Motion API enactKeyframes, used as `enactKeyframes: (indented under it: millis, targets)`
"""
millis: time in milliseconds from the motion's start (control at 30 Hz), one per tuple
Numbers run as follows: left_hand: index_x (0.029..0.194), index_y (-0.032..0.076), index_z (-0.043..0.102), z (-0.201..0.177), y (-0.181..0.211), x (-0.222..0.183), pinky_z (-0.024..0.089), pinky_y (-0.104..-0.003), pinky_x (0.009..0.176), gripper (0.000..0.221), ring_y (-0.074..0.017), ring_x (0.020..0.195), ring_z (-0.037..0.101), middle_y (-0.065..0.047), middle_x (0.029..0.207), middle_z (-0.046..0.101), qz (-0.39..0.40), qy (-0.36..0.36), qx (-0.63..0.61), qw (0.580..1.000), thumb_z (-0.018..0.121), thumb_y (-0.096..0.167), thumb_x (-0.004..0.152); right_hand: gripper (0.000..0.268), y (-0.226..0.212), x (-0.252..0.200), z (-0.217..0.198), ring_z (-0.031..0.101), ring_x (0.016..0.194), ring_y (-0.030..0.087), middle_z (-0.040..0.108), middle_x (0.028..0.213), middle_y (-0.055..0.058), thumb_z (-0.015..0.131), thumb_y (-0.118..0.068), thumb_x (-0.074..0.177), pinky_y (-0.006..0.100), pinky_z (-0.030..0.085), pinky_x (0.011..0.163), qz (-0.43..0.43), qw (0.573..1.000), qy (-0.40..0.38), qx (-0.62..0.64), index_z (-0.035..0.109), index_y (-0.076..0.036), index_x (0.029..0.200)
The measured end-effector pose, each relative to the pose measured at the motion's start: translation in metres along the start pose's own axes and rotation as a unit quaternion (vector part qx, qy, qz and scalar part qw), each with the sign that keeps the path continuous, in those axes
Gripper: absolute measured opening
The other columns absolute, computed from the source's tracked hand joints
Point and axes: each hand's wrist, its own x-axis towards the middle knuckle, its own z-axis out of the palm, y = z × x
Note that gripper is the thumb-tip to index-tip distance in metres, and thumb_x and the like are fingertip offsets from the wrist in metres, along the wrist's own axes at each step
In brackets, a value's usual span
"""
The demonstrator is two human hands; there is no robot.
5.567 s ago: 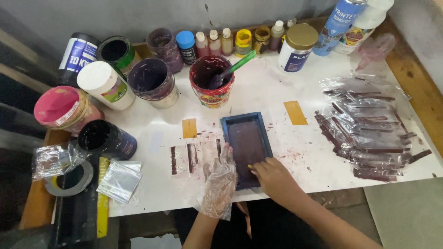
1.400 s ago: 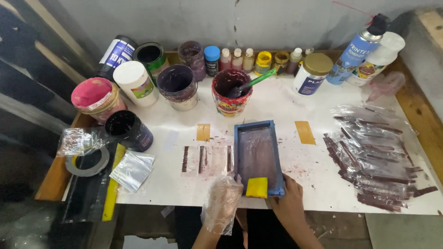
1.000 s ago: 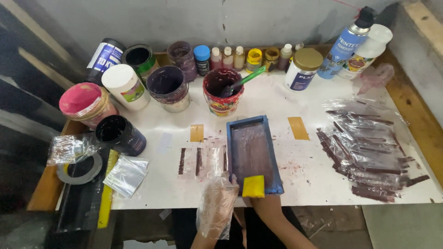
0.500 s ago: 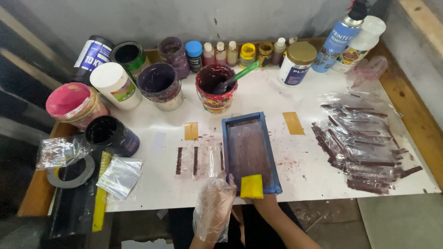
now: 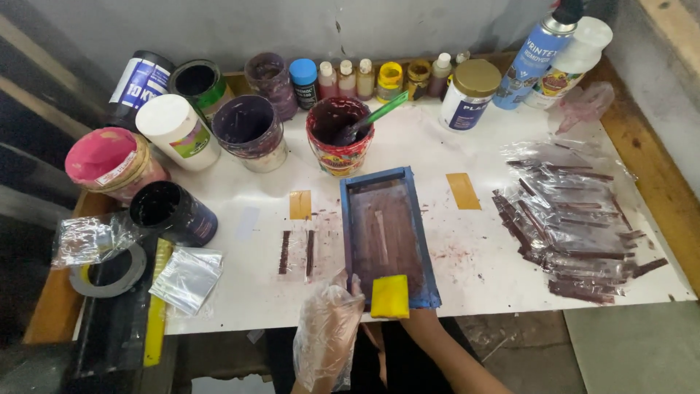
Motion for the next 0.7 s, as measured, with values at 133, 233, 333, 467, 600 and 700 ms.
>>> enactKeyframes:
  millis: [133,233,333,467,600,700]
  targets:
    - [0.112,0.014,0.060,-0.142,0.043,0.182,0.051,-0.036,0.088,0.043,-0.0218,0.092,0.062,-0.009,0.099,0.062,0.111,-0.112,-0.188,0.969,0.069,0.050,0.091,0.013,0.028,0.007,-0.004,0.068,0.089,0.018,0.066,0.105,0.007,0.067,-0.023,0.098,0.032,0.058,0.084,0.011,1.000,0.008,0.010,0.061,-0.012,0.095]
    - [0.113,0.015,0.066,-0.325,0.033,0.315,0.061,-0.034,0.073,0.030,-0.0223,0.077,0.070,-0.008,0.083,0.071,0.186,-0.338,-0.215,0.897,0.059,0.041,0.098,0.022,0.057,0.016,-0.007,0.065,0.093,0.027,0.066,0.114,0.011,0.068,-0.024,0.090,0.041,0.052,0.080,-0.162,0.982,0.038,-0.092,0.067,-0.014,0.109]
    - [0.131,0.031,0.066,-0.356,0.024,0.349,0.062,-0.042,0.084,0.044,-0.0302,0.091,0.073,-0.013,0.095,0.074,0.026,-0.498,-0.081,0.863,0.048,0.053,0.098,0.034,0.070,0.021,-0.003,0.060,0.100,0.035,0.066,0.124,0.012,0.062,-0.015,0.087,0.050,0.044,0.082,-0.324,0.926,0.068,-0.182,0.072,-0.010,0.120]
    - [0.140,0.033,0.064,-0.344,0.007,0.370,0.051,-0.034,0.109,0.053,-0.0225,0.119,0.068,-0.004,0.120,0.076,-0.130,-0.561,0.112,0.810,0.038,0.062,0.103,0.031,0.067,0.021,-0.005,0.058,0.111,0.032,0.063,0.130,0.010,0.052,-0.011,0.098,0.049,0.043,0.096,-0.276,0.943,0.043,-0.179,0.071,-0.003,0.121]
    - [0.143,0.035,0.060,-0.320,-0.018,0.379,0.050,-0.038,0.109,0.050,-0.0248,0.121,0.068,-0.006,0.125,0.075,-0.194,-0.592,0.119,0.773,0.038,0.059,0.105,0.035,0.069,0.023,-0.010,0.056,0.116,0.029,0.061,0.131,0.006,0.052,-0.014,0.098,0.046,0.041,0.105,-0.255,0.952,0.024,-0.168,0.069,-0.006,0.129]
    - [0.148,0.036,0.055,-0.314,-0.021,0.384,0.047,-0.043,0.110,0.048,-0.0282,0.124,0.069,-0.009,0.132,0.073,-0.285,-0.633,0.121,0.709,0.038,0.054,0.107,0.046,0.055,0.018,-0.020,0.053,0.123,0.028,0.058,0.134,0.008,0.052,-0.017,0.099,0.044,0.043,0.107,-0.216,0.966,-0.006,-0.143,0.059,-0.016,0.145]
